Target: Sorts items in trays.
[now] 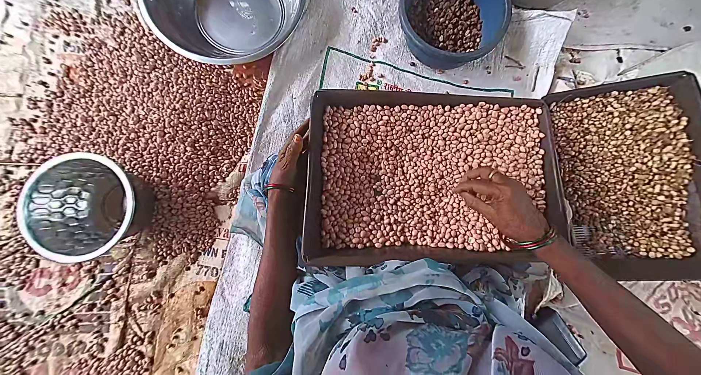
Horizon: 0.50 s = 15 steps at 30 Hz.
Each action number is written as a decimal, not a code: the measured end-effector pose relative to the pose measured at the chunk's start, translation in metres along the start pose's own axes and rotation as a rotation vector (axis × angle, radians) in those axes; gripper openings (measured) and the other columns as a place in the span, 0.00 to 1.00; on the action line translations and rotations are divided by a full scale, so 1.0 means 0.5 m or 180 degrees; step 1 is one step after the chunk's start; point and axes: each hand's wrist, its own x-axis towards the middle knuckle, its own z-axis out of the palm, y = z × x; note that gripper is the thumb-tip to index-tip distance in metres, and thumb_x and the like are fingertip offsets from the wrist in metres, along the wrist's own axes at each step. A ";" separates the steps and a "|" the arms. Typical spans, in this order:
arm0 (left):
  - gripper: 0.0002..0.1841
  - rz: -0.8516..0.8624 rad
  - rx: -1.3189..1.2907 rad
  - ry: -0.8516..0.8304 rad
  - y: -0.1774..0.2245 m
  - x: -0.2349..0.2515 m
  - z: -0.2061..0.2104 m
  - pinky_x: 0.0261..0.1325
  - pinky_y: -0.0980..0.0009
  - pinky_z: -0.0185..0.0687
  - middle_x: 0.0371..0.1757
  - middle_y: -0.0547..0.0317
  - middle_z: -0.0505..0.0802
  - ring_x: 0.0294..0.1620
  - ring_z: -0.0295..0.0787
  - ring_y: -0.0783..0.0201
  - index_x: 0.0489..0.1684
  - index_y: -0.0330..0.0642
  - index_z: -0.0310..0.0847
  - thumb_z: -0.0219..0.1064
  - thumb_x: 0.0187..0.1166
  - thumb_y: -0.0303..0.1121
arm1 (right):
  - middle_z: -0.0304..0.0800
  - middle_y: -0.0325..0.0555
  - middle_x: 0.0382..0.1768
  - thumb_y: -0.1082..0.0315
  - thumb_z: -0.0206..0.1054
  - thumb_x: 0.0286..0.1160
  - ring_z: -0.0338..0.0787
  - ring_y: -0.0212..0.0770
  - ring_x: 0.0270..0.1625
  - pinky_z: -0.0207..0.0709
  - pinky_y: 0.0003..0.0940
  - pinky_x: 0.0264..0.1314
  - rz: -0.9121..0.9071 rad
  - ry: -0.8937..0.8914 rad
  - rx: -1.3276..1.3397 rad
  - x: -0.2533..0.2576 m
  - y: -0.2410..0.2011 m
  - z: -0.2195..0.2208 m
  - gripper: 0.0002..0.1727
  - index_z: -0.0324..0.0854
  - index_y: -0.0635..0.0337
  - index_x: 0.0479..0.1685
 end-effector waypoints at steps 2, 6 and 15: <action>0.27 0.0030 -0.0144 -0.0028 0.001 -0.002 0.000 0.72 0.79 0.77 0.75 0.66 0.84 0.68 0.82 0.80 0.87 0.39 0.56 0.32 0.95 0.39 | 0.92 0.59 0.52 0.74 0.68 0.70 0.95 0.51 0.41 0.87 0.43 0.37 -0.0253 -0.0183 0.0119 0.013 -0.027 0.053 0.10 0.95 0.62 0.42; 0.26 -0.0017 -0.0198 0.0020 0.012 -0.006 0.011 0.70 0.80 0.78 0.73 0.67 0.85 0.65 0.84 0.82 0.86 0.39 0.57 0.31 0.95 0.38 | 0.95 0.57 0.49 0.77 0.66 0.74 0.96 0.56 0.40 0.86 0.51 0.34 -0.0508 -0.0709 0.0207 0.049 -0.072 0.120 0.12 0.94 0.61 0.47; 0.25 -0.0018 -0.0229 0.0079 0.004 -0.001 0.006 0.70 0.79 0.78 0.73 0.65 0.85 0.66 0.84 0.80 0.85 0.37 0.61 0.35 0.94 0.37 | 0.91 0.60 0.37 0.70 0.71 0.76 0.93 0.60 0.39 0.81 0.56 0.36 0.0254 -0.1209 -0.0250 0.087 -0.109 0.121 0.07 0.93 0.65 0.40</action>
